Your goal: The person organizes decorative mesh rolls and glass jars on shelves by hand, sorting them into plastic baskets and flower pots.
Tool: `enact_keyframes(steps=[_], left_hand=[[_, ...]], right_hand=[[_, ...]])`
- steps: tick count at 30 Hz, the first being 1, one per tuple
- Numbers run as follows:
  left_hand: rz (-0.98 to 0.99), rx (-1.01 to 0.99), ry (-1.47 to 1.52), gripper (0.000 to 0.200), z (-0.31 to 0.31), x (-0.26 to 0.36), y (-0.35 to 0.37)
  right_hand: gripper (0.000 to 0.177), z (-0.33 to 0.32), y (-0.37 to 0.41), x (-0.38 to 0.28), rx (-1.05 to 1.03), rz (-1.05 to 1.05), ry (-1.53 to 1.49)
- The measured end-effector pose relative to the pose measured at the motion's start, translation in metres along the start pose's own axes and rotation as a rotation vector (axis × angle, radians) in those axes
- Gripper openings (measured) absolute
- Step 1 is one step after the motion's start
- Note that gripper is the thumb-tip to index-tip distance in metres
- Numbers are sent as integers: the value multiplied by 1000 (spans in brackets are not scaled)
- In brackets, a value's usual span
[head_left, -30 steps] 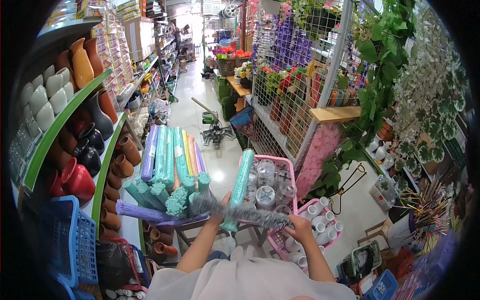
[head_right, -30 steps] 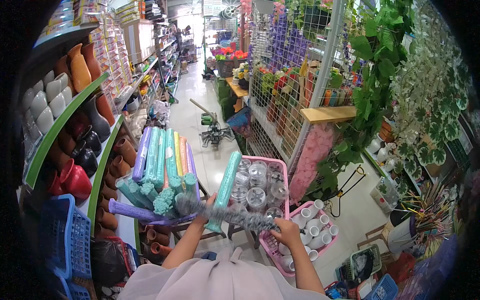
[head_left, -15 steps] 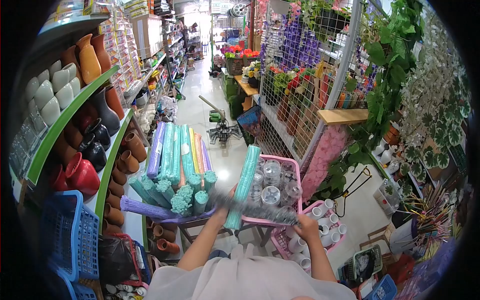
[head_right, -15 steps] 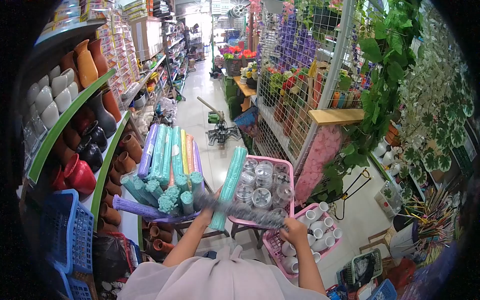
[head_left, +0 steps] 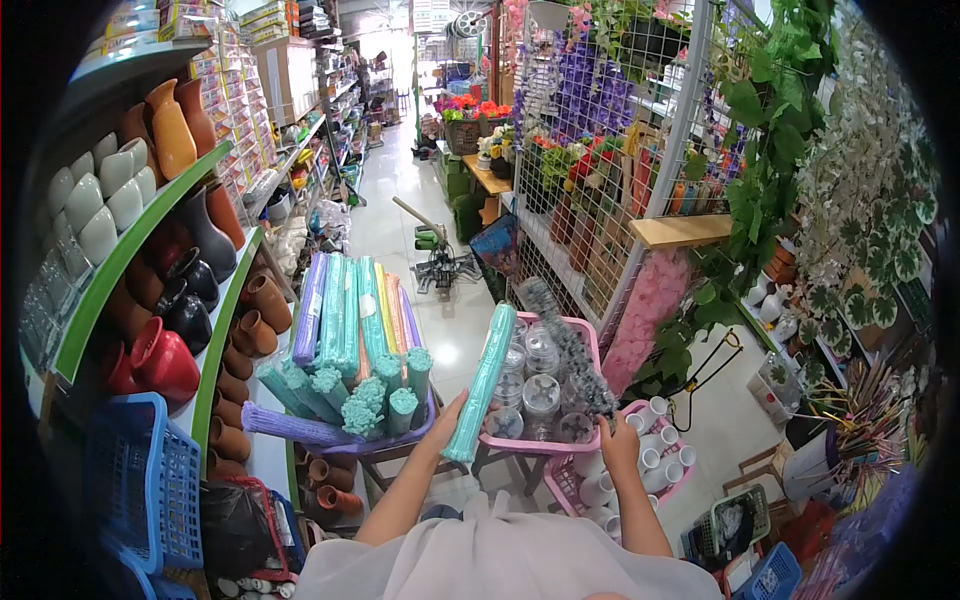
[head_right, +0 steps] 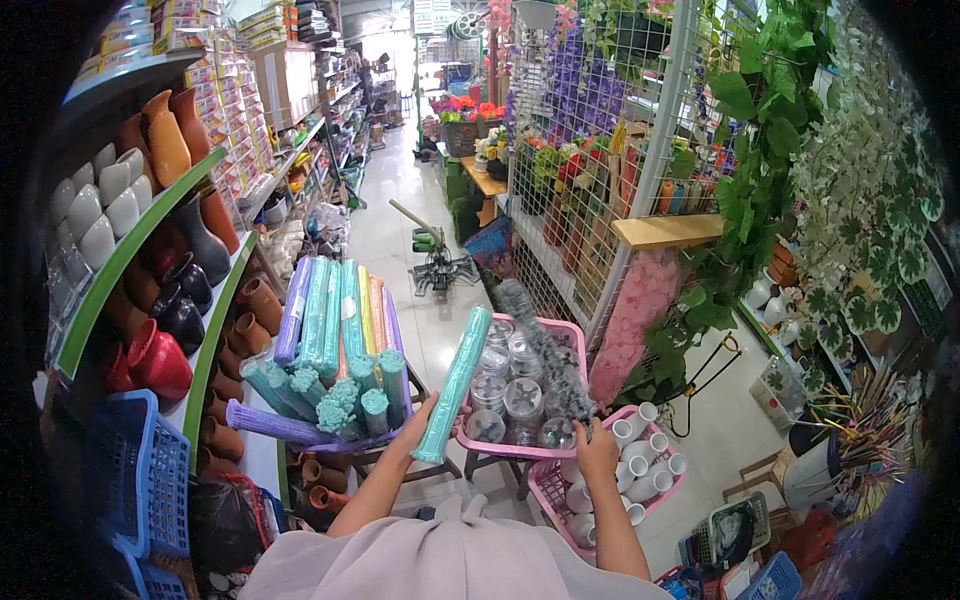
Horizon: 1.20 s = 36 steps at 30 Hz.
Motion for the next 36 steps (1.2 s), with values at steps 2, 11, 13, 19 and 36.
enact_keyframes(steps=[2,11,13,19,36], left_hand=[[25,16,-21,59,-5,2,-1],[98,-64,-51,57,2,4,2],[133,-69,-103,58,2,5,2],[83,-24,-213,54,-12,-6,-7],[116,31,-287,53,-23,-2,24]], right_hand=[[31,-10,0,-8,-23,116,27],[39,7,11,0,-101,-169,-13],[36,8,6,20,37,226,-173],[29,18,30,1,-102,-159,-143],[44,94,4,-23,-179,-101,-44]])
Point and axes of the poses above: each hand's wrist, its own y-axis away from the middle knuckle, its own z-axis out of the palm, x = y × z, the point moved 5 cm from there along -y, towards the middle knuckle, and after that the axes turned 3 degrees about -y, right-handed, at the moved point
